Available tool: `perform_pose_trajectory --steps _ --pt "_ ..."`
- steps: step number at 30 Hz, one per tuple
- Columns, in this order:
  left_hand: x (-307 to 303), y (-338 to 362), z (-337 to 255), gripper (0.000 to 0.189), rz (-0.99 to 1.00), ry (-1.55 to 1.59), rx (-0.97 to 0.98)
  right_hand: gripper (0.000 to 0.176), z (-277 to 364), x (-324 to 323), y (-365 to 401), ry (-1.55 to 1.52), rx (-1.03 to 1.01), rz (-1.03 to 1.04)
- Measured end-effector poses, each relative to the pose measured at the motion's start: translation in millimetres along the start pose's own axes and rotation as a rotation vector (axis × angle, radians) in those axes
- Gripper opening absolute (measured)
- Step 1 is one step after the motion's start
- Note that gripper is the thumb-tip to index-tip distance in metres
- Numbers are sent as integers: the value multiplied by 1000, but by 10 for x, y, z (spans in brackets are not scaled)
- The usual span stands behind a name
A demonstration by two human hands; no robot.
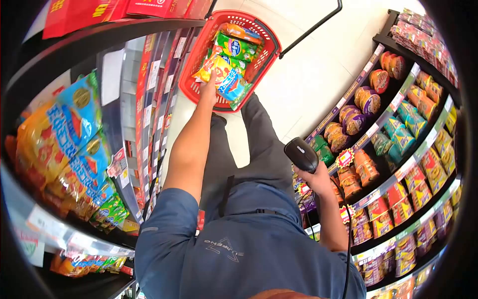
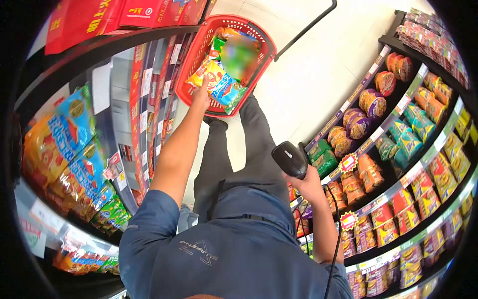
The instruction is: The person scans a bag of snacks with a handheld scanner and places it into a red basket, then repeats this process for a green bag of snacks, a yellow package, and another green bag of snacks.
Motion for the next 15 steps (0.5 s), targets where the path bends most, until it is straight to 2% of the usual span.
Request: perform_pose_trajectory --steps 4,7,9,10,11,12,13,14,15 --pt "287 -324 -35 47 -79 -41 -27 27 -7 -128 -152 33 55 -11" --pt "389 -664 4 48 14 31 -25 26 -157 -161 -237 50 112 -2" --pt "408 -874 34 53 87 -40 90 26 -195 -163 -277 59 119 8" --pt "330 -916 24 67 -46 -323 61 25 -213 -154 -289 43 123 12" --pt "292 -876 58 67 -53 -314 66 25 -215 -151 -281 27 125 18" --pt "96 -957 215 74 -167 -481 81 24 -183 -146 -275 63 132 24" --pt "153 -822 104 80 -282 -648 101 24 -154 -137 -271 69 118 28" --pt "168 -551 54 84 -186 -688 152 24 -132 -123 -255 96 96 10" --pt "204 -233 -35 78 -138 -789 173 23 -119 -108 -236 122 72 -8"
Point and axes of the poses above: each hand's wrist, its own y-axis away from the middle knuckle, its own x-axis out of the palm, z = x × y, the point moved 3 cm from there along -y, towards the middle knuckle, and after that the axes turned 14 degrees about y, right-handed, at the moved point
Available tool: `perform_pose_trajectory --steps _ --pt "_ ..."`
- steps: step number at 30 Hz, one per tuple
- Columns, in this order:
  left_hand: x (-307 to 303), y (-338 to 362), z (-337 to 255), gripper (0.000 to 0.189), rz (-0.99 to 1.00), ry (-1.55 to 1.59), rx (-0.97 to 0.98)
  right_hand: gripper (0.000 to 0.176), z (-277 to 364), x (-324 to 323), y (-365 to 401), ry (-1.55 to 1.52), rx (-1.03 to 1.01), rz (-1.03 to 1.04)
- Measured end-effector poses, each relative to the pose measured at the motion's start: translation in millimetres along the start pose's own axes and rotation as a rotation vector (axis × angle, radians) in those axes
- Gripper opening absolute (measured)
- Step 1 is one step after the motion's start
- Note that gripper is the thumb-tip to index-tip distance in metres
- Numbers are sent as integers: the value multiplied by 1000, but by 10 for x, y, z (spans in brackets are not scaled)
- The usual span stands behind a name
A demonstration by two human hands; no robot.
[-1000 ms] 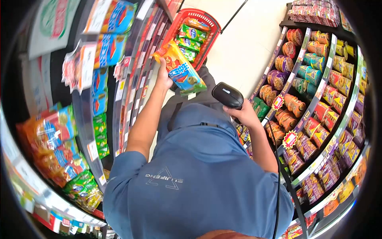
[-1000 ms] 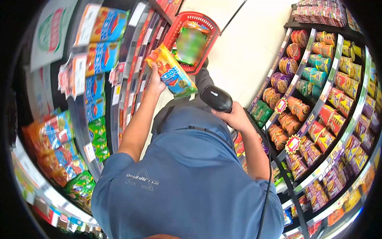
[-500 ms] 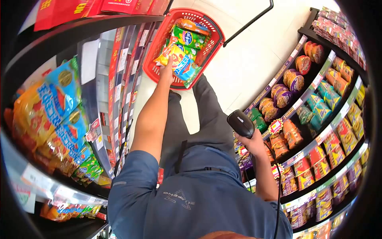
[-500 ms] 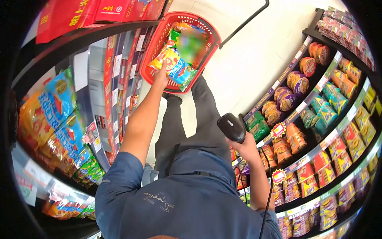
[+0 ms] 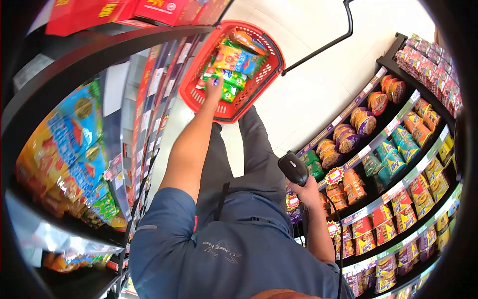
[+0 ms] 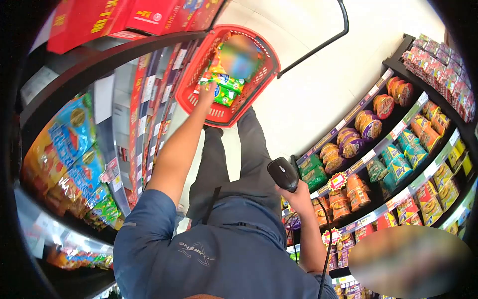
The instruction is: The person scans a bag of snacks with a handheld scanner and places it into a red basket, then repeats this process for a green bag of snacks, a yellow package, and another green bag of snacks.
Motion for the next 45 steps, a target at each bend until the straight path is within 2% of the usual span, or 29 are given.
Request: perform_pose_trajectory --steps 1,2,3,4,5,6,7,8,9,10,13,16,18,23,25,26,29,31,32,34,40,45 --pt "-97 426 -253 73 86 -9 -57 24 3 10 6 -12 -25 6" --pt "-194 375 176 68 5 -213 -48 24 30 18 14 -12 -48 6" --pt "-297 412 467 66 98 -178 -101 24 73 15 27 -38 -85 13" --pt "-398 677 508 67 148 -103 -125 25 133 7 63 -62 -122 22" --pt "-489 1037 444 62 28 -51 42 24 264 -12 125 -23 -158 -42" --pt "-586 849 1093 56 163 -121 -107 24 294 -9 151 -12 -187 -29" --pt "-693 1270 851 50 136 -123 -111 22 272 -8 166 30 -172 -46" --pt "-788 1331 1094 47 184 -93 -92 21 305 20 186 74 -164 -61" --pt "-935 1507 1068 44 195 -53 -84 19 423 93 253 -9 -210 -67" --pt "-1039 1703 1003 43 203 -51 -117 20 572 122 390 -24 -184 -75" --pt "-1345 2178 726 40 225 23 -87 22 613 279 524 53 -311 -106" --pt "-1635 2498 234 32 328 156 72 23 752 466 731 131 -411 -139" --pt "-1944 2663 -122 31 293 384 340 23 850 666 882 136 -451 -173" --pt "-3058 3093 -928 23 141 692 752 22 929 1293 1247 162 -591 -194" --pt "-3464 3123 -1166 24 62 716 995 21 873 1555 1304 200 -644 -176" --pt "-3624 3204 -1301 22 -15 749 1006 21 847 1660 1345 202 -647 -194" --pt "-3888 3118 -1460 23 32 770 952 22 767 1902 1520 239 -693 -208" --pt "-3973 3234 -1656 33 -103 484 1040 22 738 1984 1718 236 -659 -245" --pt "-3969 3206 -1713 33 -89 489 1052 22 701 2024 1789 232 -618 -263" --pt "-3959 3137 -1827 38 -251 385 1154 24 587 2107 1862 203 -603 -292" --pt "-3812 2851 -2059 40 -254 167 1182 25 262 2323 1961 91 -618 -351" --pt "-3736 2829 -2124 40 -211 280 1099 24 245 2355 2081 84 -591 -343"
Point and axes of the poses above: each hand's wrist, its own y-axis away from the middle knuckle, its own x-axis out of the palm, z = x × y, the point moved 3 cm from there along -y, towards the middle knuckle, and after that the axes turned 14 degrees about y, right-handed, at the moved point
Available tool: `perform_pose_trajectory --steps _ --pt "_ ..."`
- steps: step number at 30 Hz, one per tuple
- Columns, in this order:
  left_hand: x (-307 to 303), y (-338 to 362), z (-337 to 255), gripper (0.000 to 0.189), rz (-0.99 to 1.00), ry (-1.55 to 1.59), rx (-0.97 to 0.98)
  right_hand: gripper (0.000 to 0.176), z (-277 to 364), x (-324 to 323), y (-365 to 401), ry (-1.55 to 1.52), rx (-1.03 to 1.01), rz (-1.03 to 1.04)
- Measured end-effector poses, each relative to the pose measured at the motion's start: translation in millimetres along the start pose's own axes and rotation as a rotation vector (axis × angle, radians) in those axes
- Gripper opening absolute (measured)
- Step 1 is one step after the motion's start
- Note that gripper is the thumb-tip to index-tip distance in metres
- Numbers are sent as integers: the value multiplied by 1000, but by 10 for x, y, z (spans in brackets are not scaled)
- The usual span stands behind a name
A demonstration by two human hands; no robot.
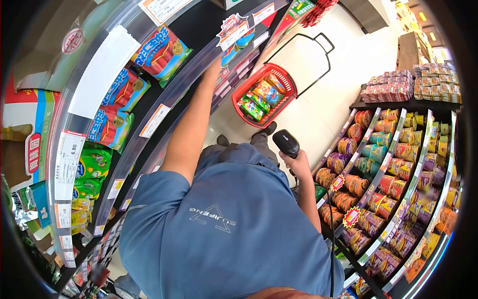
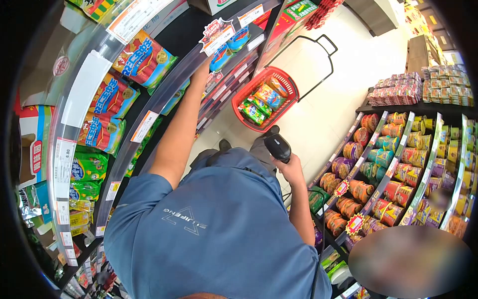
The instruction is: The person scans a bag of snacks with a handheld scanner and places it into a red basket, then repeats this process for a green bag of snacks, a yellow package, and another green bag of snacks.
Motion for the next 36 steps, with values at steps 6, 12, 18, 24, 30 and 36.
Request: perform_pose_trajectory --steps 6,12,18,24,30,36 --pt "75 35 -198 37 48 154 82 23 42 -147 -105 23 -29 -17" --pt "186 -131 37 35 30 89 122 27 63 -338 -307 76 -71 4" --pt "204 28 -99 37 112 353 83 29 127 -551 -433 129 -81 -13" --pt "130 281 -306 33 -88 359 65 29 70 -565 -383 98 -72 -44" --pt "-56 448 -323 30 -122 426 7 28 -39 -464 -303 94 -33 -34" --pt "-241 772 -337 28 -93 331 231 28 66 -415 -298 157 -49 -14"
Point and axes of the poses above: each hand's wrist, its own y-axis away from the middle knuckle, its own x-axis out of the palm, z = x × y, the point moved 3 cm from there along -y, towards the middle knuckle, and after that the axes turned 14 degrees about y, right-handed, at the moved point
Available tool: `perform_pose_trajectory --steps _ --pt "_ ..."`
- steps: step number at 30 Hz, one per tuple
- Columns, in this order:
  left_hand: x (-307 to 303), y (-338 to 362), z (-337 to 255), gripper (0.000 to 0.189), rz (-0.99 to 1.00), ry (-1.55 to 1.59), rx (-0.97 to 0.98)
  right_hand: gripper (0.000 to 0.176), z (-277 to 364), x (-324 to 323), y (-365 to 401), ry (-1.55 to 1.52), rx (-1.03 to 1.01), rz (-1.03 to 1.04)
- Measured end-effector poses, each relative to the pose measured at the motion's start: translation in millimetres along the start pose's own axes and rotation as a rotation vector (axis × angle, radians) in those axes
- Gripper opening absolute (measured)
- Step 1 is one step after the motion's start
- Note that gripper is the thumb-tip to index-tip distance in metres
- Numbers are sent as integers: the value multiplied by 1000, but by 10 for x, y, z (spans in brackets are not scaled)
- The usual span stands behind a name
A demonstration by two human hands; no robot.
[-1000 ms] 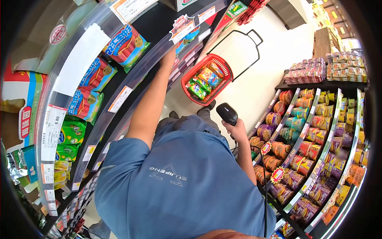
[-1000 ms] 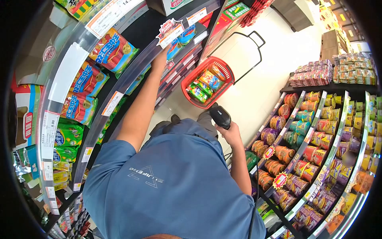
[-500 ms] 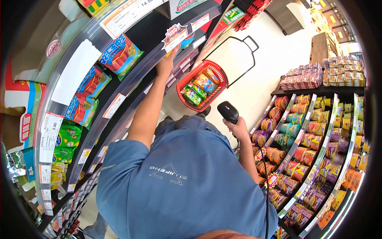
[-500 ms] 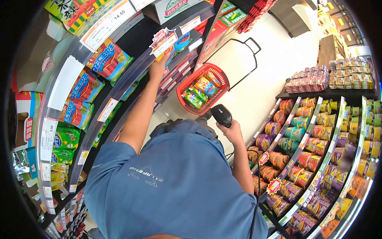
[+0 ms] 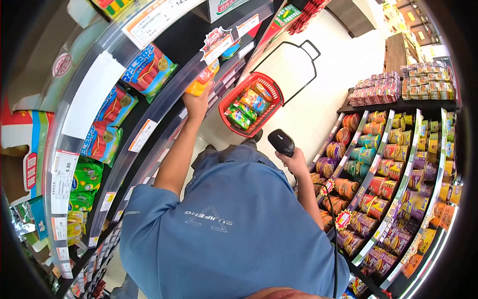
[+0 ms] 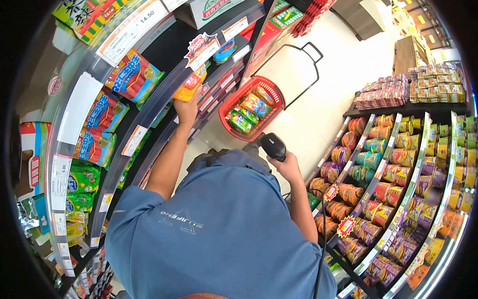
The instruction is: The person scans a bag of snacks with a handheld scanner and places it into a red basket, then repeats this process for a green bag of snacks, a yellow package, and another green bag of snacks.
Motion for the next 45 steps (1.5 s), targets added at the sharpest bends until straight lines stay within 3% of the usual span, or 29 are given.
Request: perform_pose_trajectory --steps 3,5,11,13,15,17,18,19,21,22,23,29,33,36,39,41,43,45 --pt "-106 131 -68 35 76 -26 -81 27 151 22 16 24 -29 0" --pt "-61 169 -256 43 199 -335 370 26 288 -20 16 37 -51 -8" --pt "-27 259 -849 45 342 -199 430 27 436 -83 15 116 -86 10" --pt "10 222 -1059 43 412 218 211 26 500 -201 61 45 -56 -27" --pt "-25 271 -1006 39 360 295 88 22 498 -335 97 -44 -20 -63" --pt "11 250 -1064 43 190 913 -395 18 680 -430 218 -167 -137 -138" --pt "87 237 -1153 47 20 1003 -430 13 721 -464 265 -223 -151 -122" --pt "56 232 -1098 47 22 1002 -439 13 805 -471 338 -312 -171 -131" --pt "108 128 -973 46 405 1659 -536 19 877 -464 457 -376 -208 -89" --pt "194 22 -1019 32 616 1667 -416 34 881 -436 509 -456 -227 -39" --pt "195 5 -1079 26 711 1623 -319 34 908 -417 573 -464 -212 -38" --pt "398 -79 -1432 12 949 1969 -363 64 1351 -312 919 -258 -495 80" --pt "336 -62 -1441 11 916 1889 -385 54 1485 -247 1064 -280 -464 139" --pt "333 -11 -1348 11 948 1849 -412 45 1541 -200 1089 -239 -523 135" --pt "382 23 -1125 12 1026 1843 -426 43 1447 -134 1004 -250 -446 154" --pt "421 82 -951 24 1096 1808 -452 38 1274 -58 879 -280 -398 151" --pt "410 217 -754 26 1010 1783 -531 30 1096 27 714 -335 -328 188" --pt "437 306 -491 28 812 1686 -727 24 865 94 597 -303 -216 239"
Point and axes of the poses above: each hand's wrist, its own y-axis away from the middle knuckle, its own x-axis out of the palm, z = x × y, the point moved 3 cm from there along -y, towards the middle knuckle, and after that the axes turned 14 degrees about y, right-handed, at the moved point
